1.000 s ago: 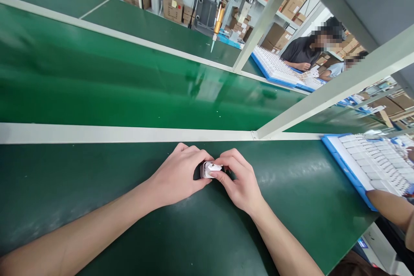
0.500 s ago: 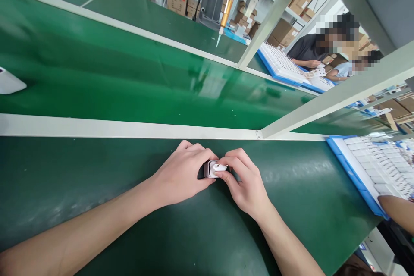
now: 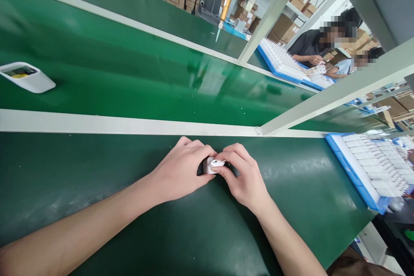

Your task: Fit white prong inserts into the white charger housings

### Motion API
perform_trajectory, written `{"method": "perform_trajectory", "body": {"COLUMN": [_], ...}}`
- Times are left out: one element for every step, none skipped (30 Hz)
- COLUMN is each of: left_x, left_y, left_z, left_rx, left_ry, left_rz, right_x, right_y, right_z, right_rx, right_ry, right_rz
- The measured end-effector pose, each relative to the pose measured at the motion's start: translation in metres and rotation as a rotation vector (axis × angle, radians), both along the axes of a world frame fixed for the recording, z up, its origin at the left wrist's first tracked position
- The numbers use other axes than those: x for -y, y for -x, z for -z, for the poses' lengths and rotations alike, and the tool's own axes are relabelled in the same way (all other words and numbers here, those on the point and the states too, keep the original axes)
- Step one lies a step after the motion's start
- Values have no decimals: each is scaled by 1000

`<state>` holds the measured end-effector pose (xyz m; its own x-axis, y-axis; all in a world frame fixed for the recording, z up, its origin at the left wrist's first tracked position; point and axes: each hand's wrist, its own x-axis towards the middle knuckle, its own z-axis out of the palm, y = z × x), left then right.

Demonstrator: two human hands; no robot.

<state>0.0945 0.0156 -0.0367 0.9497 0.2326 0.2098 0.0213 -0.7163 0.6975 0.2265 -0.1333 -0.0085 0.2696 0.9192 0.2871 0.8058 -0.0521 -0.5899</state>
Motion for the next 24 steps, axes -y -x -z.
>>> {"method": "perform_trajectory", "body": {"left_x": [0, 0, 0, 0, 0, 0, -1, -1, -1, -1, 0, 1, 2, 3, 4, 2, -3, -11, -23, -38, -57, -78, -99, -119], "left_y": [0, 0, 0, 0, 0, 0, 1, 1, 1, 2, 2, 3, 3, 5, 6, 7, 9, 11, 14, 18, 24, 32, 42, 54], "left_z": [0, -1, -2, -2, -3, -4, -4, -4, -3, -3, -3, -3, -3, -5, -8, -12, -18, -26, -35, -46, -57, -68, -77, -84], "left_rx": [-2, -5, -9, -13, -16, -18, -18, -17, -18, -23, -32, -43, -56, -68, -80, -97, -121, -156, -196, -236, -271, -302, -333, -371], "left_ry": [1, 0, 0, 0, -1, -2, -3, -4, -10, -18, -30, -46, -66, -89, -111, -127, -141, -164, -198, -239, -285, -330, -361, -373], "left_rz": [1, 1, 0, -2, -6, -11, -15, -18, -21, -23, -24, -24, -21, -10, 10, 41, 73, 83, 59, -5, -105, -227, -355, -465], "right_x": [0, -1, -1, -1, -1, 0, 0, 0, -1, -1, -3, -4, -6, -6, -6, -3, 2, 10, 21, 34, 49, 63, 78, 90], "right_y": [0, 0, 1, 2, 2, 3, 3, 3, 4, 4, 4, 5, 5, 5, 4, 2, -2, -9, -19, -33, -50, -68, -87, -105], "right_z": [0, 0, 0, 1, 2, 3, 4, 4, 5, 6, 6, 6, 6, 6, 5, 5, 5, 6, 8, 11, 14, 17, 19, 20], "right_rx": [1, 5, 13, 26, 41, 60, 78, 93, 104, 110, 112, 112, 115, 121, 128, 133, 135, 129, 119, 112, 110, 107, 99, 106], "right_ry": [1, 0, -5, -12, -20, -27, -30, -26, -18, -9, 1, 11, 18, 23, 30, 39, 49, 68, 90, 118, 136, 152, 151, 134], "right_rz": [-4, -9, -17, -24, -30, -33, -34, -33, -30, -26, -22, -16, -7, 6, 25, 51, 85, 131, 185, 254, 356, 462, 563, 639]}}
